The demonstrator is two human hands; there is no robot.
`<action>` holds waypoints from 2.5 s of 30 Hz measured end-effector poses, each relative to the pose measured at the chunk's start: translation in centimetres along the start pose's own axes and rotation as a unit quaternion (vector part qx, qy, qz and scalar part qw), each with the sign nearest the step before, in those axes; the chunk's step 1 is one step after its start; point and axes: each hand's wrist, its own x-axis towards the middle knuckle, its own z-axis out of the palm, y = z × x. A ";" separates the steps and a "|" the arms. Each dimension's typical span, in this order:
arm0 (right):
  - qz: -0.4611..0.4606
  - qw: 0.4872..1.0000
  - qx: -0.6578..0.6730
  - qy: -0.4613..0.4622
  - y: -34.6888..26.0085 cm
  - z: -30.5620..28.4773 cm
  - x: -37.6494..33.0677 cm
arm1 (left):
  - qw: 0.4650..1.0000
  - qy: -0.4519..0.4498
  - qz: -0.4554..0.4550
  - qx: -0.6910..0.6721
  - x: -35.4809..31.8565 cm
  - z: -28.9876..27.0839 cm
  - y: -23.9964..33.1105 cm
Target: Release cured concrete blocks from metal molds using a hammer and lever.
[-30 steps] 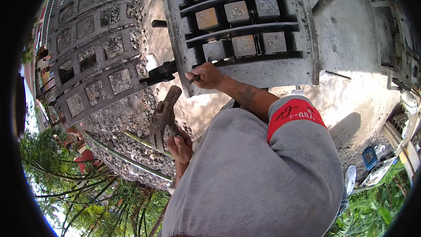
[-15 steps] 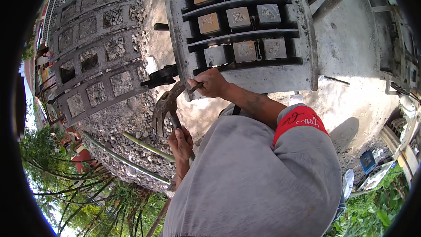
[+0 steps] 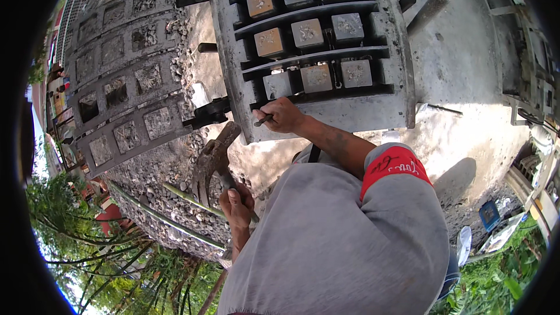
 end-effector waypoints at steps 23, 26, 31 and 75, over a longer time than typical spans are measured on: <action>-0.034 0.999 -0.003 -0.002 0.2 0.4 -0.1 | 0.989 0.023 -0.047 0.135 0.0 1.0 -3.1; -0.020 1.000 -0.012 -0.013 -0.7 1.0 -0.1 | 0.995 0.059 -0.064 0.047 -1.0 0.5 -2.5; -0.026 1.000 -0.004 -0.002 -0.1 1.7 -0.4 | 0.986 0.022 -0.020 0.163 -0.5 0.1 -3.7; 0.147 0.981 -0.065 -0.105 -4.9 3.4 -6.2 | 0.996 0.051 -0.057 0.046 -15.4 -9.5 -3.4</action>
